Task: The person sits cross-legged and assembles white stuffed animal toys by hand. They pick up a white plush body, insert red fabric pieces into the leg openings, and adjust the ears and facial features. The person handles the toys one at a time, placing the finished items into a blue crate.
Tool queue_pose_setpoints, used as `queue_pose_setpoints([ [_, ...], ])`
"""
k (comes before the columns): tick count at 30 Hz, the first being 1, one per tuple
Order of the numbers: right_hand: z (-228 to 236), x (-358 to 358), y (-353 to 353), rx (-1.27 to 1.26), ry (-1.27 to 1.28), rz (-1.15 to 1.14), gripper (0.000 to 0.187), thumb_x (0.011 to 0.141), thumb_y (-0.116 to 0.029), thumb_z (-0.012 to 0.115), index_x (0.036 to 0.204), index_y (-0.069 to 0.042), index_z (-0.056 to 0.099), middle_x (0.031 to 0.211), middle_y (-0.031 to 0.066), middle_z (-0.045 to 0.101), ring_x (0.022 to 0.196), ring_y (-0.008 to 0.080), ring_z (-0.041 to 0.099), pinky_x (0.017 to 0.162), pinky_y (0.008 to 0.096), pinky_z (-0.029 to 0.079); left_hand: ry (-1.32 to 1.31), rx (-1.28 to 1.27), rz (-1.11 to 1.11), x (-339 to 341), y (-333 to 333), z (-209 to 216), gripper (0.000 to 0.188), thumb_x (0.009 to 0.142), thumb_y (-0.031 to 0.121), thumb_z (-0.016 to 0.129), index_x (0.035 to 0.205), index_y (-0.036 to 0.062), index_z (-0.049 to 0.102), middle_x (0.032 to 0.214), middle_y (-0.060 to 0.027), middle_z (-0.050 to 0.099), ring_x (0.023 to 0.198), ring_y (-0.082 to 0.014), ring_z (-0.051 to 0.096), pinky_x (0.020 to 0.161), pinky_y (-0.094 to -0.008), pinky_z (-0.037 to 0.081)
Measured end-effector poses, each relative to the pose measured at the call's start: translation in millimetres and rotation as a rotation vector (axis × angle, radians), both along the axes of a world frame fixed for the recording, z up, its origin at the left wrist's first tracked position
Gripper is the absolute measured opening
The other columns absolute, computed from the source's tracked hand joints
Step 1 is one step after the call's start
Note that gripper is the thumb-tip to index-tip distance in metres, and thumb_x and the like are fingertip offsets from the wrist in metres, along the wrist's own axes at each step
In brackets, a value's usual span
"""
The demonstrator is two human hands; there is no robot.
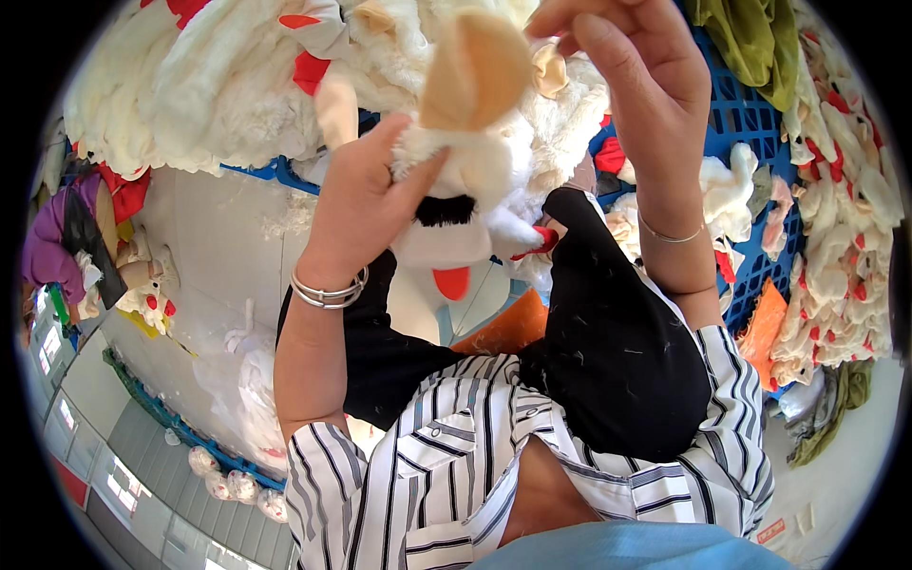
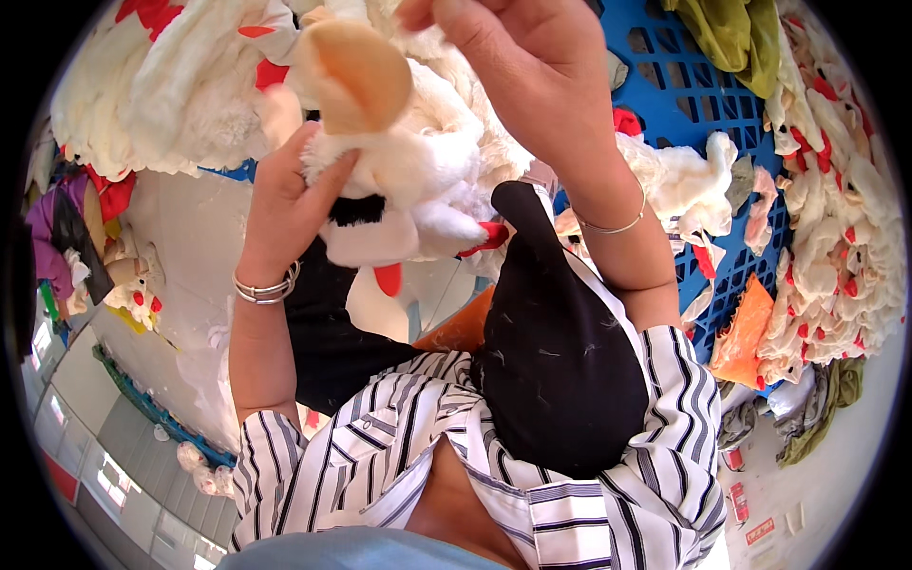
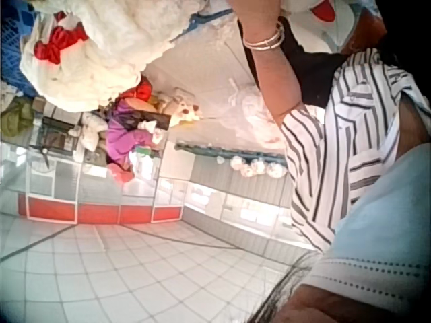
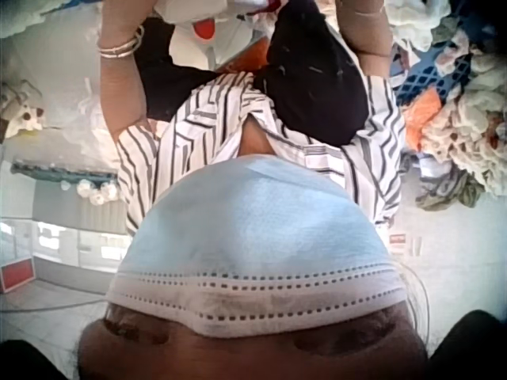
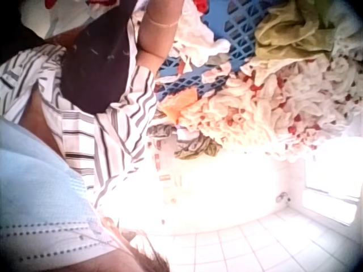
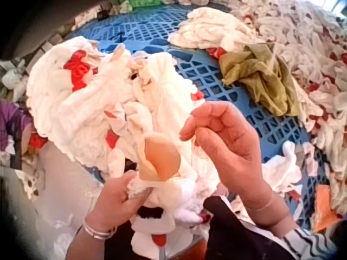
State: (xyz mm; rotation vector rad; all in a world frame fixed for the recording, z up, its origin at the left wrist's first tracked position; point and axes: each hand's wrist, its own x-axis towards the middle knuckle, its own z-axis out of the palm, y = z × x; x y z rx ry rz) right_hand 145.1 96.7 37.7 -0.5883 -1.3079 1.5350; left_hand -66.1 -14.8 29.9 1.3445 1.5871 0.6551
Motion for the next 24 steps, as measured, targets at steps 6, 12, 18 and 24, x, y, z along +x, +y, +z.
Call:
queue_pose_setpoints([
  [6,-21.7,-23.3,-34.1,0.517,-0.464,0.208,0.020,0.077,-0.002,0.072,0.093,-0.002,0.060,0.089,0.0068,0.059,0.083,0.0208,0.058,0.072,0.0314,0.047,-0.329,-0.026,0.262,7.1,6.4,-18.2,0.030,0.098,0.027,0.054,0.102,-0.0016,0.064,0.081,0.0040,0.061,0.074,-0.0036,0.051,0.065,-0.0216,0.043],
  [12,-36.6,-34.4,-43.0,0.572,-0.412,0.225,0.022,0.072,0.000,0.073,0.087,-0.003,0.057,0.085,0.0095,0.054,0.081,0.0264,0.056,0.067,0.0338,0.046,-0.410,-0.092,0.337,11.2,10.0,-12.1,0.031,0.098,0.029,0.055,0.098,-0.0005,0.065,0.085,0.0039,0.063,0.075,-0.0032,0.053,0.066,-0.0210,0.045],
  [18,-31.3,-14.4,-31.8,0.430,-0.409,0.191,0.018,0.075,-0.005,0.074,0.081,-0.002,0.057,0.074,0.0075,0.053,0.069,0.0246,0.053,0.061,0.0327,0.045,-0.127,-0.290,-0.301,-17.6,24.5,27.8,0.027,0.091,0.026,0.066,0.099,0.0000,0.066,0.087,0.0021,0.066,0.076,-0.0038,0.055,0.069,-0.0234,0.047],
  [24,-24.0,-3.2,-18.9,0.358,-0.464,0.010,0.011,0.080,0.000,0.070,0.081,-0.001,0.059,0.075,0.0028,0.055,0.064,0.0121,0.051,0.059,0.0246,0.042,-0.321,-0.260,0.029,-15.3,6.9,8.6,0.028,0.089,0.021,0.067,0.109,0.0010,0.066,0.094,0.0012,0.067,0.085,-0.0047,0.059,0.075,-0.0236,0.048],
])
